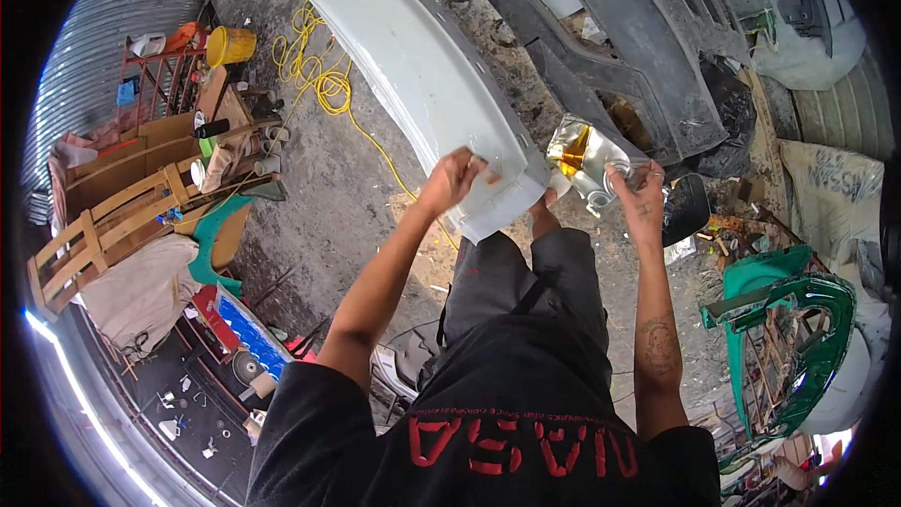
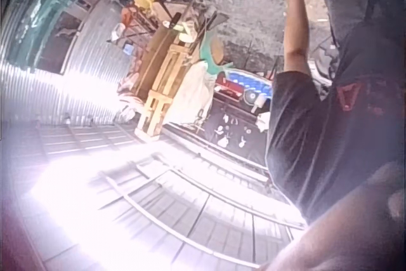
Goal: The person applies a liquid from a metal container onto a white automotive part using a small brush.
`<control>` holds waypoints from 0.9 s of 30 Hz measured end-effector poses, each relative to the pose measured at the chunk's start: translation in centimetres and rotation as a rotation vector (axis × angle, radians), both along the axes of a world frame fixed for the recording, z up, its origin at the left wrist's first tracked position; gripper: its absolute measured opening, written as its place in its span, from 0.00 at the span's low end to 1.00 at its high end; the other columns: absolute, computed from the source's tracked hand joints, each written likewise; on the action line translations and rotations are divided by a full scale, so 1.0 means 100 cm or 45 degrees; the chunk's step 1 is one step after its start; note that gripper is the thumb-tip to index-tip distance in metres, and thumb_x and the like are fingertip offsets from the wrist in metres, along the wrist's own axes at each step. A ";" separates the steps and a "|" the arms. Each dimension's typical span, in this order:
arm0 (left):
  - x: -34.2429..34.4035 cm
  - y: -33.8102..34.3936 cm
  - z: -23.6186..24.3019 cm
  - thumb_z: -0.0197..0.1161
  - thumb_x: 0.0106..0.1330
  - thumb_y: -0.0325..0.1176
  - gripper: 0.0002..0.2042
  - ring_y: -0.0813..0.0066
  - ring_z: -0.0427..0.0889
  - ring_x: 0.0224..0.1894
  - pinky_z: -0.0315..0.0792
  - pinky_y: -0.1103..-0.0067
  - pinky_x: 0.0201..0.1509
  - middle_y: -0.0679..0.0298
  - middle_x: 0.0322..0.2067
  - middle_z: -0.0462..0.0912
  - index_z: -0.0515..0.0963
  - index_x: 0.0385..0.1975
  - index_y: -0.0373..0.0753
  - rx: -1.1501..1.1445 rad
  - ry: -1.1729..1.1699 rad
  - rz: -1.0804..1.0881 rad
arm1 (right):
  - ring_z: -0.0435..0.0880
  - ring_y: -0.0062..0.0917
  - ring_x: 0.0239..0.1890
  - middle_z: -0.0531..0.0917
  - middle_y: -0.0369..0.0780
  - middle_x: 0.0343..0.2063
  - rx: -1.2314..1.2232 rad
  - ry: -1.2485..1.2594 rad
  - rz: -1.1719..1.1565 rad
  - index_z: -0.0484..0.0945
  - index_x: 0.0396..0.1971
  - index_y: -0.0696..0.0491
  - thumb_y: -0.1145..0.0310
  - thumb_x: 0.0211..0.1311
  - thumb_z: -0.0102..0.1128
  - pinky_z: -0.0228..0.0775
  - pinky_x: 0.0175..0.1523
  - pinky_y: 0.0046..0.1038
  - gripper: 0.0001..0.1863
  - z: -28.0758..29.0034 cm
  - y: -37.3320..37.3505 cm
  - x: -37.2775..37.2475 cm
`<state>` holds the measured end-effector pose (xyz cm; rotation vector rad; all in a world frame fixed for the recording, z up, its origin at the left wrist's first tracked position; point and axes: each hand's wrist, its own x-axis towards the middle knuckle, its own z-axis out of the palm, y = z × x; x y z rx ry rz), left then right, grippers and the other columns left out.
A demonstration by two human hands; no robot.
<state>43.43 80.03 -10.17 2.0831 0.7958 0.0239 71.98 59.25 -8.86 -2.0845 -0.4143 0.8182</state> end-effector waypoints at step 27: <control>0.003 -0.015 -0.002 0.60 0.65 0.24 0.07 0.54 0.79 0.43 0.73 0.66 0.47 0.55 0.39 0.82 0.81 0.41 0.35 0.346 -0.130 -0.312 | 0.82 0.35 0.46 0.82 0.49 0.43 0.008 0.006 0.022 0.69 0.51 0.65 0.52 0.49 0.76 0.71 0.52 0.32 0.39 0.007 -0.008 -0.013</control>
